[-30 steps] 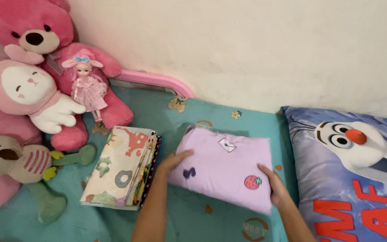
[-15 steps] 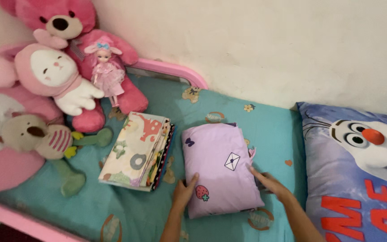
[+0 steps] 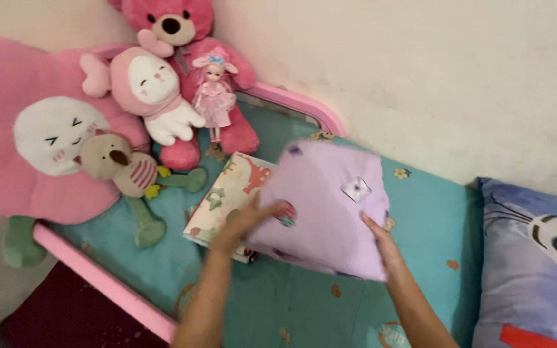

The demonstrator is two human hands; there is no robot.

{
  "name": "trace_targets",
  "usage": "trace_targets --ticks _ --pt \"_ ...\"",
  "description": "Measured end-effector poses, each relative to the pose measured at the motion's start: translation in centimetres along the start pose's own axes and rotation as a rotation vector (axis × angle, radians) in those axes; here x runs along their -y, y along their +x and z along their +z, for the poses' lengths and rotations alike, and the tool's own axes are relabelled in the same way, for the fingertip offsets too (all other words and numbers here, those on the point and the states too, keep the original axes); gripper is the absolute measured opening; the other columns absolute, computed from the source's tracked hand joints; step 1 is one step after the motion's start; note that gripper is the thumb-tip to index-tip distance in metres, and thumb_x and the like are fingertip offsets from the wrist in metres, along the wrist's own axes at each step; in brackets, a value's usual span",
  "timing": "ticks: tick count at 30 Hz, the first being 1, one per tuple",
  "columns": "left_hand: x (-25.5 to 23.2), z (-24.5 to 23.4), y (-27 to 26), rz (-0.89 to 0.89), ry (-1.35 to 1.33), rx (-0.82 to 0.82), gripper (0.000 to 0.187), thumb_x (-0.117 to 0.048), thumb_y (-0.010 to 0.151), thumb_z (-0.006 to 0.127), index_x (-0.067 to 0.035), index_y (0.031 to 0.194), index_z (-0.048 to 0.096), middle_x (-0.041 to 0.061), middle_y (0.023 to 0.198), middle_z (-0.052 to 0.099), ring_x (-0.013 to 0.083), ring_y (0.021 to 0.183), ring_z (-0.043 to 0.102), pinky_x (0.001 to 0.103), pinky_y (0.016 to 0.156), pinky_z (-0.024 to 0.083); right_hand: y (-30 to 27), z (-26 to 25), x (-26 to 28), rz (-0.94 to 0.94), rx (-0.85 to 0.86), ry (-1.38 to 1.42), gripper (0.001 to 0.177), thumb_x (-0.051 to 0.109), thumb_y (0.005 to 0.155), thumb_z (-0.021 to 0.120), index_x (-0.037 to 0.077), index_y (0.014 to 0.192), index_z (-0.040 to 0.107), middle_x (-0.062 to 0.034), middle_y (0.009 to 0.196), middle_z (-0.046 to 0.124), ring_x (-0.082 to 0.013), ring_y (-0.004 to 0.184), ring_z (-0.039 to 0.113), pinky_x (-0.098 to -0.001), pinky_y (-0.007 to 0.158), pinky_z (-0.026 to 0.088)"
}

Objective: The person removes pillowcases from pillows, fluffs each pillow by hand, and places them onto a bed.

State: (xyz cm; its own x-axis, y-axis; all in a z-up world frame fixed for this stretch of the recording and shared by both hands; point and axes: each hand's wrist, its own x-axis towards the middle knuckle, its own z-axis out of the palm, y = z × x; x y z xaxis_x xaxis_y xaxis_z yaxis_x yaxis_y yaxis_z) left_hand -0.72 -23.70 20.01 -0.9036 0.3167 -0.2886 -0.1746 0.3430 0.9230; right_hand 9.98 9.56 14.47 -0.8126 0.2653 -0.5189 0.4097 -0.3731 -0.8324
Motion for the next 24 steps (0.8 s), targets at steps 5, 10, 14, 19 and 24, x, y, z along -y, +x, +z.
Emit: trace_targets --ticks 5,10,14,19,24 --pt "-0.6 -11.7 -1.3 0.059 -0.225 -0.089 0.084 -0.043 0.068 0.086 0.001 0.136 0.061 0.012 0.115 0.075 0.0199 0.098 0.072 0.034 0.085 0.058 1.3 10.8 -0.5 0.003 0.229 0.114 0.062 0.033 0.086 0.075 0.01 0.14 0.053 -0.0157 0.136 0.066 -0.0321 0.125 0.063 -0.0482 0.105 0.051" --pt "8.0 -19.3 0.9 0.056 -0.08 -0.44 0.084 -0.042 0.072 0.086 -0.004 0.141 0.058 0.012 0.114 0.073 0.0203 0.098 0.072 0.034 0.084 0.058 4.0 20.9 -5.3 0.151 0.563 0.104 0.083 0.045 0.08 0.08 0.012 0.148 0.048 -0.0034 0.142 0.062 -0.0239 0.126 0.06 -0.044 0.104 0.049" --pt "15.1 -16.0 -0.6 0.144 0.446 -0.709 0.081 -0.052 0.08 0.08 -0.003 0.141 0.057 0.018 0.127 0.069 0.0308 0.113 0.068 0.041 0.098 0.053 3.3 22.8 -10.2 0.206 0.391 -0.109 0.074 0.038 0.085 0.075 0.017 0.148 0.042 -0.0051 0.139 0.058 -0.0267 0.122 0.058 -0.0499 0.101 0.05" --pt "16.9 -7.5 -10.5 0.047 0.94 -0.95 0.066 -0.051 0.095 0.052 -0.011 0.148 0.048 0.017 0.159 0.041 0.0388 0.149 0.031 0.068 0.117 0.018 4.1 16.7 -15.5 -0.082 0.366 -0.275 0.068 0.046 0.087 0.07 0.011 0.142 0.051 -0.007 0.132 0.066 -0.023 0.117 0.065 -0.0422 0.094 0.052" --pt "19.8 -1.2 -18.3 -0.175 1.015 -1.127 0.075 -0.046 0.083 0.055 -0.006 0.145 0.048 0.021 0.159 0.036 0.0453 0.149 0.027 0.068 0.113 0.019 2.3 8.6 -23.8 -0.416 0.373 -0.916 0.05 0.038 0.087 0.076 0.01 0.126 0.067 -0.0094 0.122 0.072 -0.0235 0.114 0.07 -0.0363 0.101 0.055"
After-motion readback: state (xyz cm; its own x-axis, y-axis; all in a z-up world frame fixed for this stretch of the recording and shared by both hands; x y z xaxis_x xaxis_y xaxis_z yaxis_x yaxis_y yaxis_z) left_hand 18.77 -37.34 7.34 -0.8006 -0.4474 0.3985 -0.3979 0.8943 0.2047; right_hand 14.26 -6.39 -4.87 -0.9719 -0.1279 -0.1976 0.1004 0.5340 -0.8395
